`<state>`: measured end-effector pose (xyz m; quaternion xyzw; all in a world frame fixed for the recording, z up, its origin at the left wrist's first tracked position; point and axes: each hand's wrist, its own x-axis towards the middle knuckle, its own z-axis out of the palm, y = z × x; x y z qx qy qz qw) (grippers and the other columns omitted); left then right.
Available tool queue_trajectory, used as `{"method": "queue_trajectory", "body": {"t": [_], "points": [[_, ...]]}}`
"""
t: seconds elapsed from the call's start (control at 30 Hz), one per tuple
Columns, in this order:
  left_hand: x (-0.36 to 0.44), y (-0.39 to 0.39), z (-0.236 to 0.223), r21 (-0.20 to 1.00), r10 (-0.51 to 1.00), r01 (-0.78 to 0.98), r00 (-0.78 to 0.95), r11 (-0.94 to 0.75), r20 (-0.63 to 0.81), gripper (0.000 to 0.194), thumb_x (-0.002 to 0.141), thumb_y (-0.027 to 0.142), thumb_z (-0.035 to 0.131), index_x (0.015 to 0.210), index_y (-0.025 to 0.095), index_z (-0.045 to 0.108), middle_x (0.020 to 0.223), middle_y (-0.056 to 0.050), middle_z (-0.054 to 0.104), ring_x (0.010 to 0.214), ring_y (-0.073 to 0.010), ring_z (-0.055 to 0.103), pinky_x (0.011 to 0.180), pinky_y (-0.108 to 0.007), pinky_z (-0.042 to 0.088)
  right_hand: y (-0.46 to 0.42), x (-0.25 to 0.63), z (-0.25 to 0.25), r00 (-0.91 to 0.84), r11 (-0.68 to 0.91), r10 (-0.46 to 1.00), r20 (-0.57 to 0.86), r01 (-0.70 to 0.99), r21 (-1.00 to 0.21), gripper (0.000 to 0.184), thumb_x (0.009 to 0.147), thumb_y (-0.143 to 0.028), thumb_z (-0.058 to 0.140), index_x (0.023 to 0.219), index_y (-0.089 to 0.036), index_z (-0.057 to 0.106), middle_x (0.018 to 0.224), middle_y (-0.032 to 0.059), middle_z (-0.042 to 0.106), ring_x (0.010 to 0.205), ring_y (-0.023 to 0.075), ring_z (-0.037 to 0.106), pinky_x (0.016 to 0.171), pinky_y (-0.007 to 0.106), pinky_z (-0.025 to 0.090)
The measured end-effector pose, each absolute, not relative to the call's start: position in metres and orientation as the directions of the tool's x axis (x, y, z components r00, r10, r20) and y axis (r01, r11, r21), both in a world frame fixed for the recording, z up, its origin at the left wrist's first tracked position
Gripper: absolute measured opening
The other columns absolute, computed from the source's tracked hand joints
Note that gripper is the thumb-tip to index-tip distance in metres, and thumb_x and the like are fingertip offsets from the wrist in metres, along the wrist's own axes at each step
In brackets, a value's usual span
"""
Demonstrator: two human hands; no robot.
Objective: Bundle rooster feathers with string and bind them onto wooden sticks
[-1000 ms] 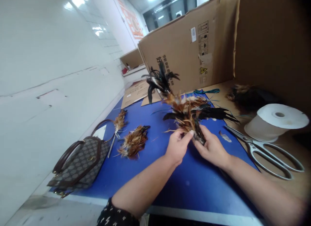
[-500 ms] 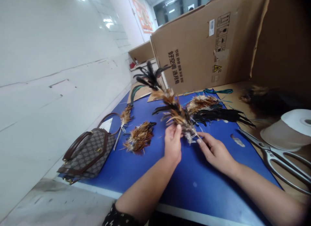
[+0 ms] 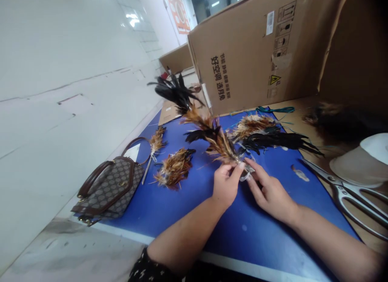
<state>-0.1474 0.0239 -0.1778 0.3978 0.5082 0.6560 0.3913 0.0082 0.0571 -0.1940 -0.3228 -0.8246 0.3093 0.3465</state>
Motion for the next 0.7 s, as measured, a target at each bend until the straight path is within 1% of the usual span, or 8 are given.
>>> {"method": "queue_trajectory", "body": {"t": [0.07, 0.17, 0.27, 0.4, 0.47, 0.6, 0.63, 0.7], "points": [[-0.154, 0.028, -0.174, 0.969, 0.887, -0.145, -0.447, -0.199, 0.115, 0.030, 0.088, 0.044, 0.079, 0.090, 0.014, 0.076, 0.094, -0.008, 0.076, 0.090, -0.0176, 0.068, 0.089, -0.031, 0.053, 0.058, 0.009, -0.194, -0.569, 0.613, 0.734, 0.371, 0.322, -0.721, 0.059, 0.109, -0.037, 0.043, 0.163, -0.019, 0.030, 0.096, 0.0067, 0.078, 0.083, 0.0224, 0.076, 0.076, 0.034, 0.061], [-0.176, 0.038, -0.162, 0.930, 0.755, -0.169, -0.638, -0.326, 0.149, 0.032, 0.086, 0.045, 0.081, 0.091, 0.015, 0.070, 0.093, -0.006, 0.075, 0.083, -0.0142, 0.067, 0.080, -0.027, 0.052, 0.065, 0.014, -0.196, -0.584, 0.637, 0.718, 0.379, 0.330, -0.697, 0.053, 0.109, -0.036, 0.043, 0.159, -0.019, 0.038, 0.108, 0.0093, 0.080, 0.093, 0.0228, 0.078, 0.085, 0.036, 0.062], [-0.207, 0.047, -0.148, 0.864, 0.631, -0.196, -0.757, -0.464, 0.168, 0.033, 0.085, 0.044, 0.079, 0.092, 0.018, 0.060, 0.090, -0.004, 0.073, 0.079, -0.0147, 0.070, 0.080, -0.030, 0.054, 0.074, 0.018, -0.198, -0.563, 0.639, 0.734, 0.380, 0.381, -0.668, 0.048, 0.109, -0.036, 0.041, 0.153, -0.017, 0.048, 0.113, 0.0113, 0.080, 0.095, 0.0237, 0.079, 0.087, 0.036, 0.062], [-0.238, 0.050, -0.135, 0.837, 0.554, -0.181, -0.816, -0.516, 0.164, 0.033, 0.088, 0.043, 0.075, 0.096, 0.020, 0.052, 0.086, -0.005, 0.073, 0.079, -0.0186, 0.074, 0.081, -0.035, 0.057, 0.081, 0.025, -0.194, -0.488, 0.594, 0.791, 0.369, 0.469, -0.654, 0.047, 0.108, -0.039, 0.041, 0.146, -0.016, 0.056, 0.101, 0.0104, 0.080, 0.080, 0.0232, 0.078, 0.071, 0.033, 0.060], [-0.243, 0.050, -0.133, 0.835, 0.515, -0.138, -0.836, -0.533, 0.190, 0.033, 0.091, 0.045, 0.072, 0.100, 0.021, 0.051, 0.086, -0.004, 0.073, 0.079, -0.0195, 0.075, 0.081, -0.037, 0.057, 0.080, 0.028, -0.187, -0.508, 0.591, 0.786, 0.352, 0.450, -0.670, 0.045, 0.107, -0.041, 0.045, 0.143, -0.018, 0.059, 0.093, 0.0075, 0.080, 0.073, 0.0217, 0.075, 0.068, 0.032, 0.059], [-0.246, 0.050, -0.133, 0.826, 0.498, -0.098, -0.835, -0.556, 0.236, 0.035, 0.092, 0.049, 0.071, 0.104, 0.023, 0.051, 0.083, -0.001, 0.070, 0.076, -0.0169, 0.072, 0.080, -0.036, 0.058, 0.074, 0.029, -0.172, -0.670, 0.629, 0.662, 0.336, 0.252, -0.735, 0.033, 0.107, -0.041, 0.049, 0.124, -0.025, 0.073, 0.103, 0.0050, 0.080, 0.086, 0.0200, 0.076, 0.083, 0.031, 0.059], [-0.246, 0.050, -0.133, 0.820, 0.507, -0.100, -0.826, -0.563, 0.247, 0.035, 0.092, 0.049, 0.072, 0.105, 0.023, 0.052, 0.081, 0.000, 0.068, 0.074, -0.0157, 0.070, 0.080, -0.036, 0.059, 0.074, 0.029, -0.171, -0.642, 0.623, 0.677, 0.359, 0.241, -0.744, 0.032, 0.107, -0.041, 0.049, 0.118, -0.025, 0.074, 0.102, 0.0046, 0.080, 0.086, 0.0199, 0.076, 0.082, 0.030, 0.058], [-0.244, 0.049, -0.133, 0.809, 0.543, -0.117, -0.795, -0.576, 0.271, 0.036, 0.091, 0.051, 0.072, 0.108, 0.023, 0.055, 0.079, 0.002, 0.065, 0.072, -0.0142, 0.067, 0.080, -0.037, 0.059, 0.076, 0.030, -0.169, -0.470, 0.593, 0.775, 0.423, 0.307, -0.745, 0.033, 0.106, -0.044, 0.050, 0.108, -0.024, 0.075, 0.094, 0.0044, 0.079, 0.079, 0.0200, 0.073, 0.075, 0.030, 0.057]]}}
